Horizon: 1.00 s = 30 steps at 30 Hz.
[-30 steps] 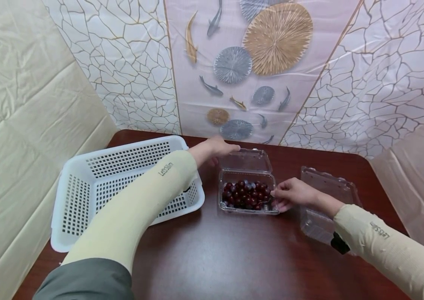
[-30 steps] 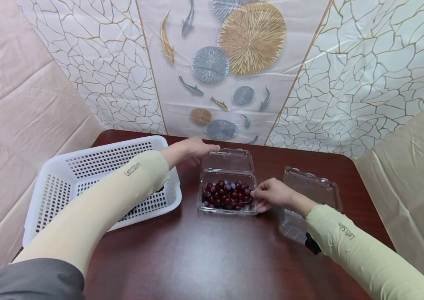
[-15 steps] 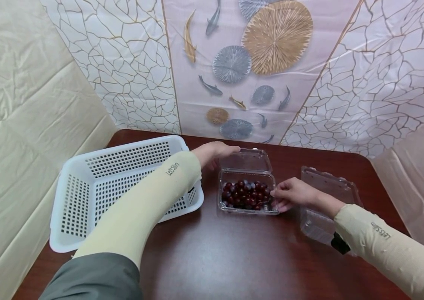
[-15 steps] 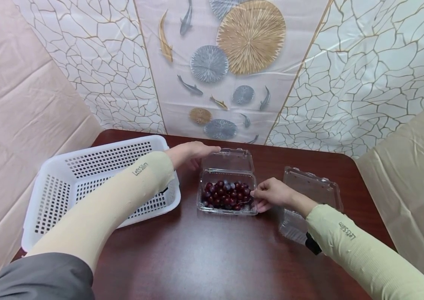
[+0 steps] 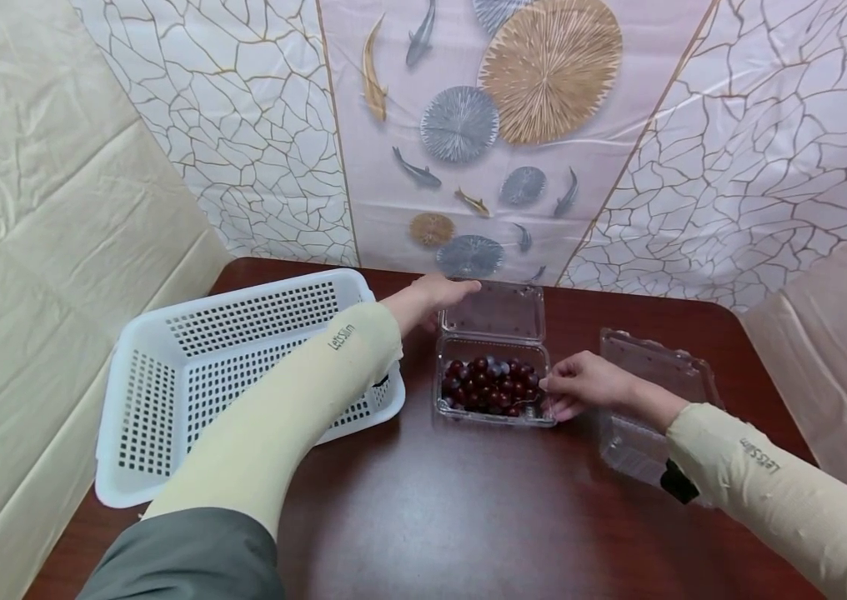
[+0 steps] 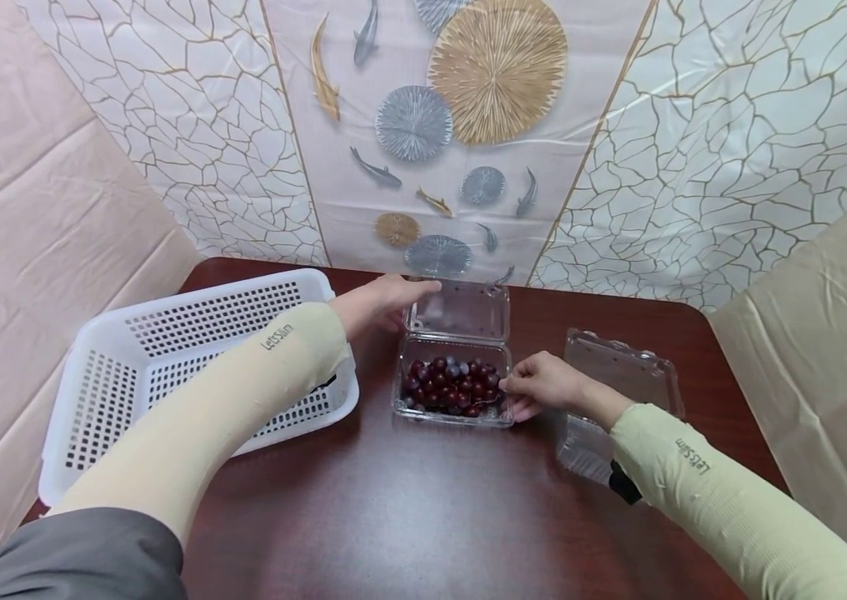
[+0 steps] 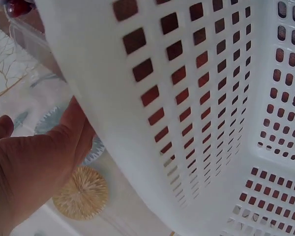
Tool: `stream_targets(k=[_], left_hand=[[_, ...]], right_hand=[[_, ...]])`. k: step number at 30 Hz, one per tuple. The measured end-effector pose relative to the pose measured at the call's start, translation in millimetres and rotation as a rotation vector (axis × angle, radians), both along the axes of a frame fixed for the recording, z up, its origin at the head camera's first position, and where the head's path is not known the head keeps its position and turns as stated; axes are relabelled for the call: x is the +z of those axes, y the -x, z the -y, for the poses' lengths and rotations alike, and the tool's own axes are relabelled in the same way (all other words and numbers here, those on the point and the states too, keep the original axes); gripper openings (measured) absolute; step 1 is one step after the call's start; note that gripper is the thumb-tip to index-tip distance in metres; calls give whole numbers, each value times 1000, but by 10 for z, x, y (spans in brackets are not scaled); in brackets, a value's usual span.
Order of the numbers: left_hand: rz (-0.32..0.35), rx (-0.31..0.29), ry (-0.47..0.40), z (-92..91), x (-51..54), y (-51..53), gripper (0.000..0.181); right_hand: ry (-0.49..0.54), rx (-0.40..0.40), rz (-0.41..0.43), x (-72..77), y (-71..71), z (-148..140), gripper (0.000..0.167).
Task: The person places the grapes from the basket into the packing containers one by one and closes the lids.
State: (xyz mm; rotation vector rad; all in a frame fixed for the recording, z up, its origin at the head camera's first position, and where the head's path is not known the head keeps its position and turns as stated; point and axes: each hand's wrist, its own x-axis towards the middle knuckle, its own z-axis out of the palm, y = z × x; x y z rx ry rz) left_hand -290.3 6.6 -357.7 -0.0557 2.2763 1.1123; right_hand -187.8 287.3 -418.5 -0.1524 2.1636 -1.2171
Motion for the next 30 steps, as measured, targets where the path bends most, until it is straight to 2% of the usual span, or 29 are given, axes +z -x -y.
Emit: stream_targets(k=[6, 10, 14, 18, 23, 30], left_hand=[[-49, 81, -123, 56, 19, 4, 82], [-58, 97, -197, 78, 76, 2, 87], [-87, 79, -207, 104, 169, -17, 82], [-139, 28, -177, 135, 260, -53, 72], [-232, -62, -140, 185, 324, -119, 55], [-468, -302, 57, 268, 359, -251, 46]], right_hand=[[6, 3, -4, -7, 18, 8, 26], [5, 13, -6, -5, 28, 11, 26], [-3, 18, -2, 7, 34, 14, 26], [-13, 21, -2, 20, 36, 17, 26], [-25, 31, -16, 34, 33, 15, 27], [-24, 11, -7, 22, 41, 13, 29]])
